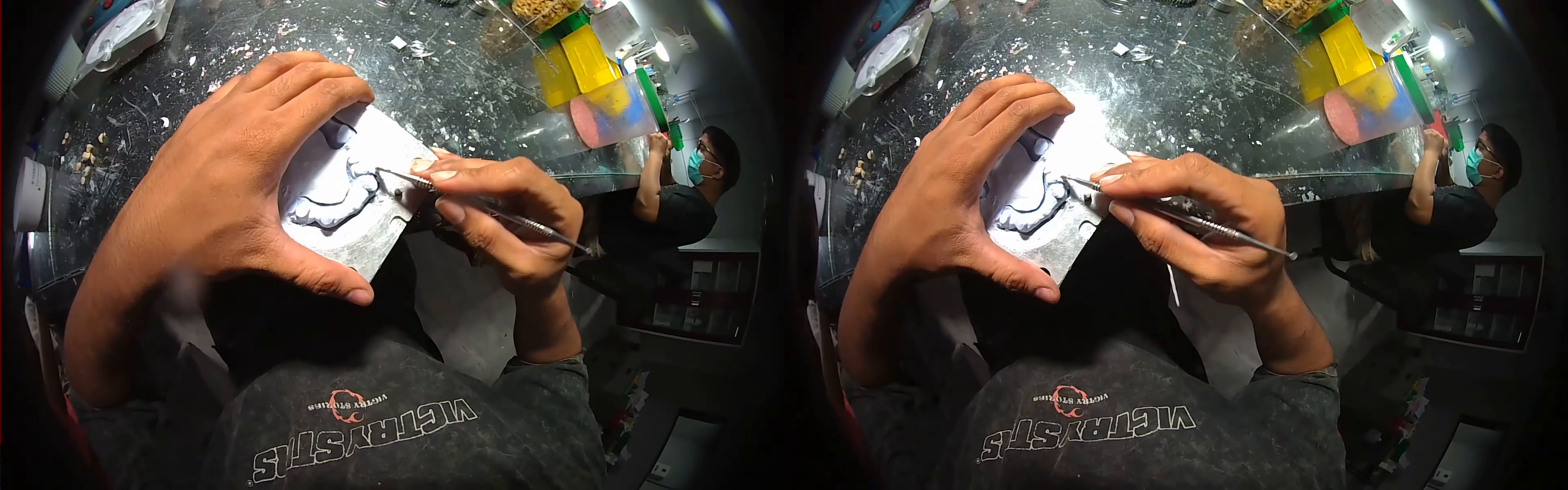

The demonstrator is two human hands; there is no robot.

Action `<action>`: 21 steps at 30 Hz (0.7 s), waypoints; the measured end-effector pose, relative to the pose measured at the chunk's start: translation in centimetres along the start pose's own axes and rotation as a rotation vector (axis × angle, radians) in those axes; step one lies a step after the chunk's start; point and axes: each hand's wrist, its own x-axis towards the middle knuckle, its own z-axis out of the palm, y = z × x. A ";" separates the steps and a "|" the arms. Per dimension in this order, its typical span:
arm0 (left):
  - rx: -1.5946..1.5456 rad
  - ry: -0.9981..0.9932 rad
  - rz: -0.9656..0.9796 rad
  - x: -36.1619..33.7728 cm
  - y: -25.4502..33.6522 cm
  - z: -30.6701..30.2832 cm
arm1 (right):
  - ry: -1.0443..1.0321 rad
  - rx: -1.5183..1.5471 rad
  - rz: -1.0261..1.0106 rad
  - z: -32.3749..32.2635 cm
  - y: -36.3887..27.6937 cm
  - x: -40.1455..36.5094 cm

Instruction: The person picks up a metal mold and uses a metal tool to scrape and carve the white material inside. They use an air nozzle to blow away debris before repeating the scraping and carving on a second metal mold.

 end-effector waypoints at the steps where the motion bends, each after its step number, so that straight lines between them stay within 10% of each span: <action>1: 0.001 0.002 0.003 0.1 0.0 0.0 | 0.009 0.049 0.007 0.0 0.0 0.0; 21: 0.013 -0.021 0.006 0.1 0.1 0.0 | -0.122 -0.086 -0.121 -0.3 0.3 0.9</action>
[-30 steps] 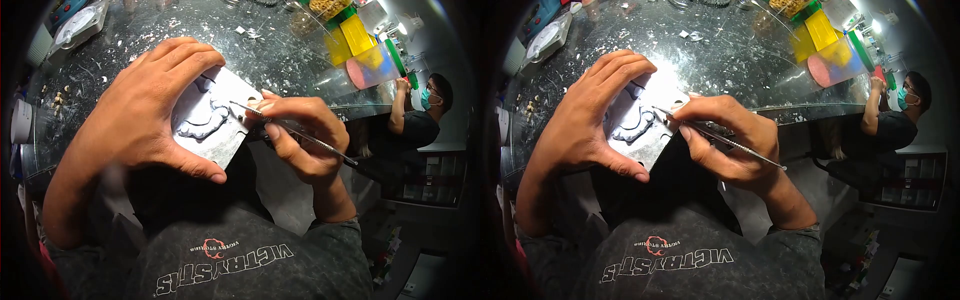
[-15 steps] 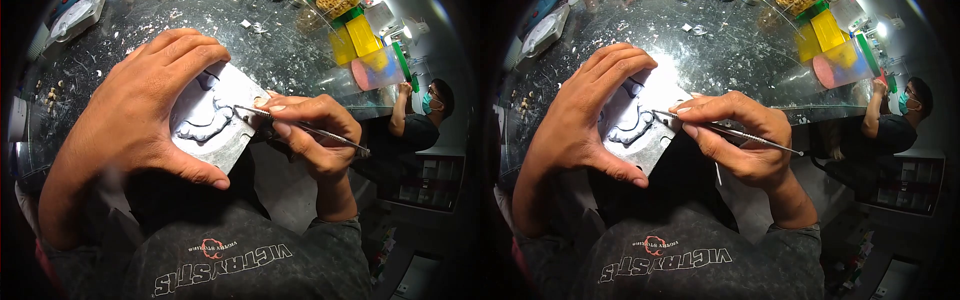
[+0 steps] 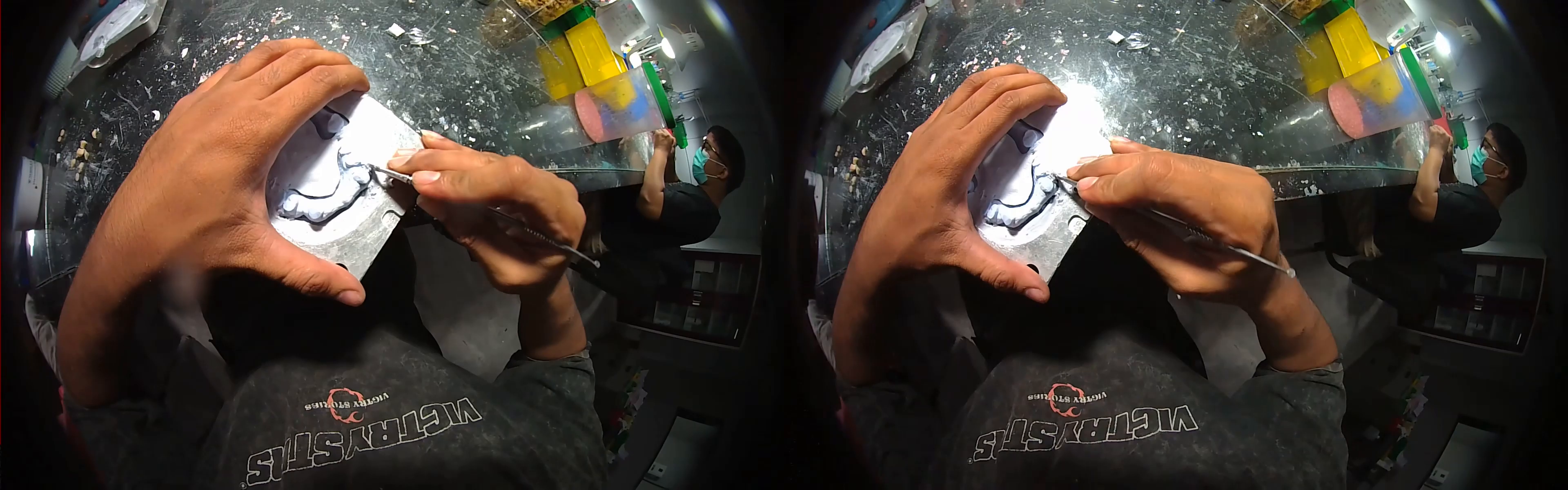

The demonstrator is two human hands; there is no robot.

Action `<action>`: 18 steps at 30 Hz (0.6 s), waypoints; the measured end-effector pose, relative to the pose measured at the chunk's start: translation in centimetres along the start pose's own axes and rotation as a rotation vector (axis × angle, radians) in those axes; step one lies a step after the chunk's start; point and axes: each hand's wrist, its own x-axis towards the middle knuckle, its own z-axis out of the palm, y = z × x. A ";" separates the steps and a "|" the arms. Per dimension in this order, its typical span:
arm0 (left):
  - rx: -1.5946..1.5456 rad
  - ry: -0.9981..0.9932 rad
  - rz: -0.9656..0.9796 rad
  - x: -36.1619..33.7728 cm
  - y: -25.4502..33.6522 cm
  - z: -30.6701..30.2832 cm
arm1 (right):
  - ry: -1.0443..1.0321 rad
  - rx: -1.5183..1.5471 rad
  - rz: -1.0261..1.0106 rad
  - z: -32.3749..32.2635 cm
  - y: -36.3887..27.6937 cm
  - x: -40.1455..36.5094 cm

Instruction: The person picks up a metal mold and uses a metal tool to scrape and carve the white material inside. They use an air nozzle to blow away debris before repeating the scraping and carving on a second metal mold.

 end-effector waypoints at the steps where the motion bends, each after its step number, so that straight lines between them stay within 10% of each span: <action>1: -0.004 0.000 -0.003 0.1 0.0 0.1 | 0.005 -0.002 -0.003 0.0 0.4 -0.3; 18: -0.011 0.006 -0.017 0.1 0.1 0.1 | 0.016 -0.114 -0.112 0.1 0.4 0.3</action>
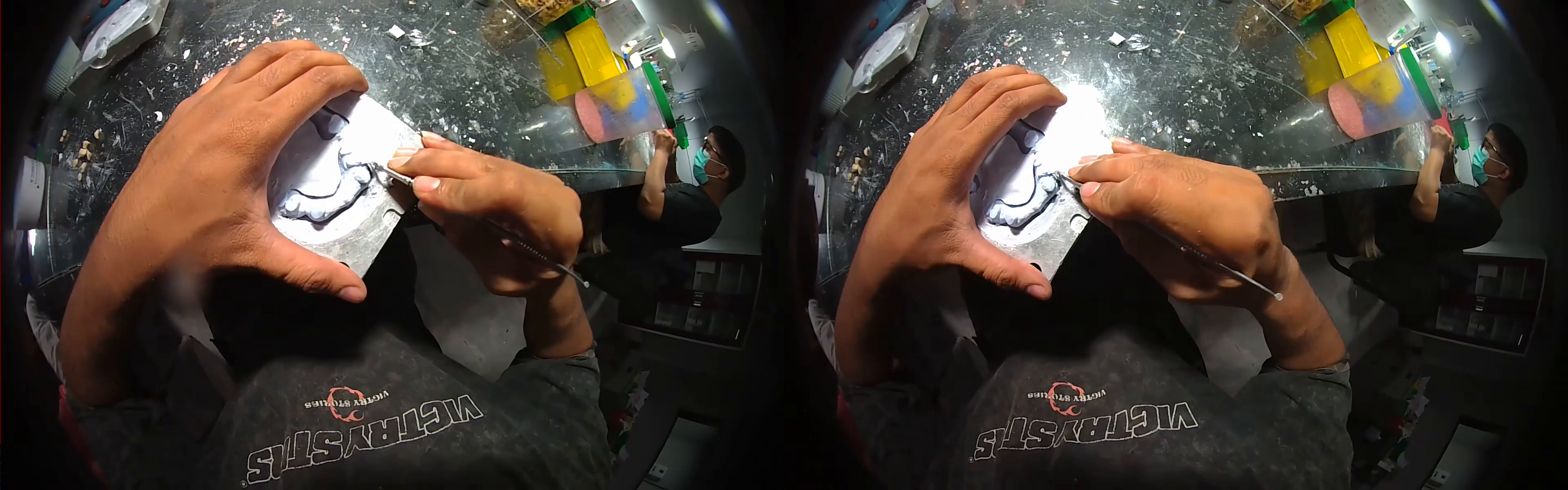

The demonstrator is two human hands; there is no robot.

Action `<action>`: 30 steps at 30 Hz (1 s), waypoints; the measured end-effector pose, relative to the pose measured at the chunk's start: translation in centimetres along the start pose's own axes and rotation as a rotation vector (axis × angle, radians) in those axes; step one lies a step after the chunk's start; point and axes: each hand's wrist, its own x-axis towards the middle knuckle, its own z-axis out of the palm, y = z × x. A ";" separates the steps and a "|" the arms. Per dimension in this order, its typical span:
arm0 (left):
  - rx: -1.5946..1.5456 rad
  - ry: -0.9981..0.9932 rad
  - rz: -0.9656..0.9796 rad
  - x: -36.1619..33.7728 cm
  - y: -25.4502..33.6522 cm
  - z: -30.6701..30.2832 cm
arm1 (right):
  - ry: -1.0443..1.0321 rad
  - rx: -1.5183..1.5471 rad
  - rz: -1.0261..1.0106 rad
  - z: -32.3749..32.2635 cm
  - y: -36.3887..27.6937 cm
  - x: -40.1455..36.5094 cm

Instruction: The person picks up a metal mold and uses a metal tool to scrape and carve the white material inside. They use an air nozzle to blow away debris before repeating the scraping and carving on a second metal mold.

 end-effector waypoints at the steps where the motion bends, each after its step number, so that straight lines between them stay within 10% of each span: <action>1: 0.013 -0.004 0.000 -0.1 0.1 -0.1 | -0.029 0.003 0.004 -0.2 -0.2 0.2; 20: 0.034 0.036 -0.021 -0.1 0.2 0.2 | -0.159 -0.172 -0.068 -1.6 -1.3 1.9; 22: 0.035 -0.009 -0.034 -0.2 0.3 0.0 | -0.244 0.047 0.201 -2.7 -1.4 2.3; 30: 0.300 0.026 -0.445 -1.5 5.2 -0.2 | 0.310 0.318 0.286 0.6 -3.0 -0.3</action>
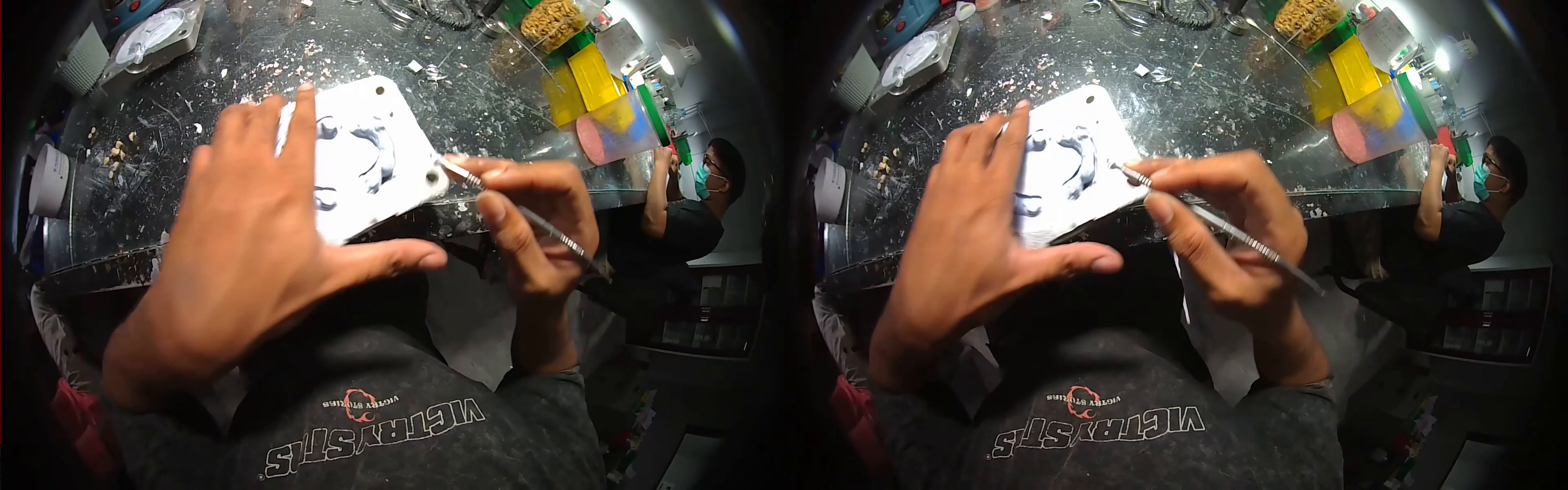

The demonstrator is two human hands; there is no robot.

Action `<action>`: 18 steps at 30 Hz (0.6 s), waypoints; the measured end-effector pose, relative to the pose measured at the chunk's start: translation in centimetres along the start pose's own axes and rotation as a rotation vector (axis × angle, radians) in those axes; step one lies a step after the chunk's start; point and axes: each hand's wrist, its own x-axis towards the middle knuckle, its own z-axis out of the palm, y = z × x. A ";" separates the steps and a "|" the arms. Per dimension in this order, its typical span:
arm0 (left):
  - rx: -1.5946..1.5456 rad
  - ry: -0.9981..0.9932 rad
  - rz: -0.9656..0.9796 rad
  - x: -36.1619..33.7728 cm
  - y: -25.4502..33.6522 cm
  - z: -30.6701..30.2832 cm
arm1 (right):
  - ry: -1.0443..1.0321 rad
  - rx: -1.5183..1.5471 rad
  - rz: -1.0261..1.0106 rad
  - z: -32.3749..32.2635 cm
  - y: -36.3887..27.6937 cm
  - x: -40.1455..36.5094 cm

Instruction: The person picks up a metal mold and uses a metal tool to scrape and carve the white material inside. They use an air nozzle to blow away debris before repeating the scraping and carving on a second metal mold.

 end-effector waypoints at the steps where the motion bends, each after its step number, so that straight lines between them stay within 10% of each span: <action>1: 0.007 -0.003 0.005 -0.4 -0.5 -1.2 | 0.024 -0.034 -0.036 0.2 0.5 -0.6; 18: -0.387 0.023 0.009 -0.7 -4.4 1.6 | -0.238 -0.269 -0.186 0.8 3.4 4.5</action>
